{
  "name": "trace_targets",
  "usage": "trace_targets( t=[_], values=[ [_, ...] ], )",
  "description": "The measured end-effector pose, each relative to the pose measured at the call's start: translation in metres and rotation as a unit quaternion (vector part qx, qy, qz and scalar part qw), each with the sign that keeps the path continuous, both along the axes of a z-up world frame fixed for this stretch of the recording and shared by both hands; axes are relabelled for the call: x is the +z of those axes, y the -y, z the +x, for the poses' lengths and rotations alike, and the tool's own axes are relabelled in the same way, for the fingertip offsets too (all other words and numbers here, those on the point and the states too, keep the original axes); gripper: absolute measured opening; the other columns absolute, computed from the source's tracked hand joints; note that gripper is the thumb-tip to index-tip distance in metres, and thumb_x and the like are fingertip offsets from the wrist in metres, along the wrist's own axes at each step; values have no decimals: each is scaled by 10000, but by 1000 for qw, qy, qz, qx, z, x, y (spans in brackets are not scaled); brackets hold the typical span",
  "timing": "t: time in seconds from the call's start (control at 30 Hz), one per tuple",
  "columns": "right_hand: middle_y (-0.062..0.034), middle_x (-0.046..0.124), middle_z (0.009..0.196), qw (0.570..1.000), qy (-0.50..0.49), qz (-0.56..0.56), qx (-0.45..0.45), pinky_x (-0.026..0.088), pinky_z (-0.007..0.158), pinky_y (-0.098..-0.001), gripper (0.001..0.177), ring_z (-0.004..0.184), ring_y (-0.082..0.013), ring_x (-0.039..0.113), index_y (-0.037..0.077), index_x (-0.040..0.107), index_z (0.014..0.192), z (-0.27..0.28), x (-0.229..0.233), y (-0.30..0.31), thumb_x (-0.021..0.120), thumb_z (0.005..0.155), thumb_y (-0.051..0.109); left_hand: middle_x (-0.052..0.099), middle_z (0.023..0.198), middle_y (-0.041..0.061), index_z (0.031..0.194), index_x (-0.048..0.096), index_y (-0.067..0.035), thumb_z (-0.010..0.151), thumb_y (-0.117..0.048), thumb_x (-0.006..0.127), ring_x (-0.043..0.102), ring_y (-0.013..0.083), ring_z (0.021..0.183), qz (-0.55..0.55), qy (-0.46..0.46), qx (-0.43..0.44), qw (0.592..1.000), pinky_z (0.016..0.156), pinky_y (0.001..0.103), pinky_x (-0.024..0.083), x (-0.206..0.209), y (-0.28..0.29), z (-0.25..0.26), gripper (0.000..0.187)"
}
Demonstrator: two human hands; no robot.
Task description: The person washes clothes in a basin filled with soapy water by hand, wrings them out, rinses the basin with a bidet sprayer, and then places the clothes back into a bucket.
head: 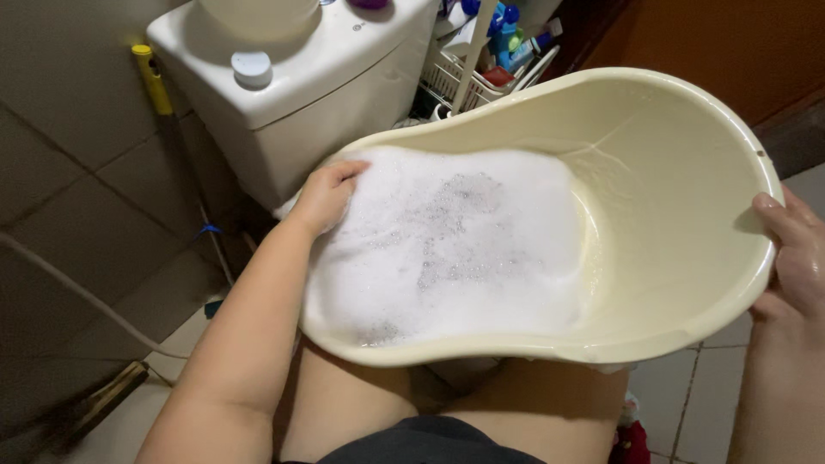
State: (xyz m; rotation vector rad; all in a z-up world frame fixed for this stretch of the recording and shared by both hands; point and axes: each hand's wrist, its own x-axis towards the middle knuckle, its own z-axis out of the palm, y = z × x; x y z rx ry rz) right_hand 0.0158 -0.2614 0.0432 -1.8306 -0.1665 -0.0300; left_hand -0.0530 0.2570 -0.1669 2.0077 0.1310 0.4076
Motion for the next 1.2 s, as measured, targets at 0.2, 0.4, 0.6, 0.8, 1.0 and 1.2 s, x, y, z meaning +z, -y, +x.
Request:
trace_targets(
  t=[0.2, 0.4, 0.6, 0.8, 1.0, 1.2],
  values=[
    [-316, 613, 1283, 992, 21, -58, -109, 601, 814, -393, 482, 1110, -329, 716, -25, 424, 1555, -2, -13, -1, 400, 1115, 170, 676, 1301, 143, 1247, 708, -36, 882, 21, 557, 617, 294, 1235, 69, 41, 11, 997, 1096, 341, 432, 1, 11, -2, 399],
    [-348, 616, 1394, 993, 49, -89, -59, 596, 891, -429, 551, 1181, -376, 713, -44, 456, 1625, 3, -8, -1, 498, 1102, 125, 603, 1352, 180, 1236, 678, -16, 661, 82, 624, 455, 374, 1338, 244, 82, 21, 966, 1153, 469, 277, -6, 25, -10, 586],
    [-314, 488, 1431, 889, -26, -390, -240, 540, 886, -643, 655, 1132, -523, 616, 161, 350, 1603, -10, 34, -72, 612, 1013, 273, 581, 1415, 160, 1305, 654, -60, 822, 71, 570, 448, 354, 1403, 259, 80, 44, 961, 1201, 471, 279, -55, 6, 8, 507],
    [-102, 557, 1489, 807, 151, -561, 106, 345, 1248, -406, 536, 1440, -303, 458, 186, 609, 1388, 4, -30, -143, 676, 919, 436, 471, 1499, 207, 1389, 575, -58, 983, -69, 509, 364, 450, 1409, 183, 35, 77, 980, 1202, 486, 277, -148, -24, 55, 412],
    [-131, 418, 1546, 639, 42, -666, 383, 422, 1072, -569, 644, 1440, -361, 361, 119, 577, 1392, -75, -139, -323, 650, 902, 530, 412, 1548, 151, 1455, 548, -155, 924, -219, 472, 399, 395, 1388, 120, -1, 143, 982, 1125, 515, 381, -202, -48, 75, 540],
    [-92, 667, 1374, 640, -25, -641, 422, 539, 1011, -435, 544, 1246, -273, 651, 130, 703, 1299, -84, -167, -359, 659, 871, 462, 328, 1529, 90, 1455, 456, -172, 971, -376, 447, 399, 335, 1342, -260, -81, 163, 948, 944, 512, 477, -214, -50, 65, 525]
  ],
)
